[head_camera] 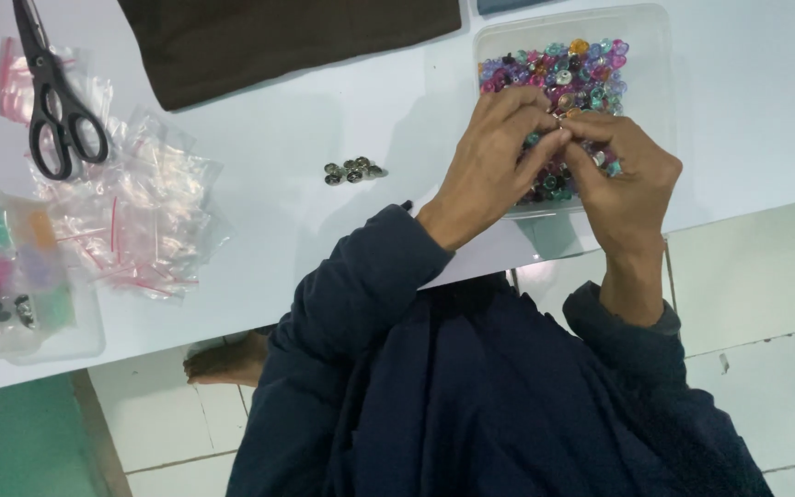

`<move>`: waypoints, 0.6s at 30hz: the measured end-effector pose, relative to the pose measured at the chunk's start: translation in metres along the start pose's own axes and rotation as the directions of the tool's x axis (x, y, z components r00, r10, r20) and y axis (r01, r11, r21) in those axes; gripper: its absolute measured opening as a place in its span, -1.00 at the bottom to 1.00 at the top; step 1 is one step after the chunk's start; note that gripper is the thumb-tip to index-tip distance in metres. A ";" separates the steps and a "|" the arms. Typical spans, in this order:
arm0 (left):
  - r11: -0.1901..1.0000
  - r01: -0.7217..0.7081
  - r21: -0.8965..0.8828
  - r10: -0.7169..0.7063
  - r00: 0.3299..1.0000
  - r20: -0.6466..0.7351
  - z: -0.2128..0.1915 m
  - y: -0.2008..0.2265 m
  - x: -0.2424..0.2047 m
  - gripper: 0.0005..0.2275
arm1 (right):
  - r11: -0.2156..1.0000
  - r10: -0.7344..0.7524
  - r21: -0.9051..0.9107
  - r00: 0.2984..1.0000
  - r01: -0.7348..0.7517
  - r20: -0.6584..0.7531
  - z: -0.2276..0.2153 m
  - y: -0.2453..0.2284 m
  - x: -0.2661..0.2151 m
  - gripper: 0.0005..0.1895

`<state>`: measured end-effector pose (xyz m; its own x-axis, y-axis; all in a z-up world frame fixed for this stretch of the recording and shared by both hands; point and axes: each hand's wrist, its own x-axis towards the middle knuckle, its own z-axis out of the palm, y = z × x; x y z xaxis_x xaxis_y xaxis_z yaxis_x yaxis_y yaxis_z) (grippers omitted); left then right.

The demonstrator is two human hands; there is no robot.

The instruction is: Sort small metal fasteners from a container of beads and place them into a plastic bag

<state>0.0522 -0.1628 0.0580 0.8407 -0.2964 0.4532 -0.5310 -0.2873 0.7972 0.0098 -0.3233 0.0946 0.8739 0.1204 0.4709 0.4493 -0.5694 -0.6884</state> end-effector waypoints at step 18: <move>0.978 0.198 -0.071 -0.208 0.959 -0.194 -0.127 -0.021 -0.083 -0.89 | 0.970 -0.124 0.232 0.974 0.078 0.189 0.102 -0.067 0.023 -0.90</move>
<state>0.0066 -0.0161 0.0545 0.9370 -0.0473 0.3462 -0.3454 -0.2748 0.8973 0.0183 -0.1995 0.0956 0.8308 0.3410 0.4398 0.5469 -0.3540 -0.7587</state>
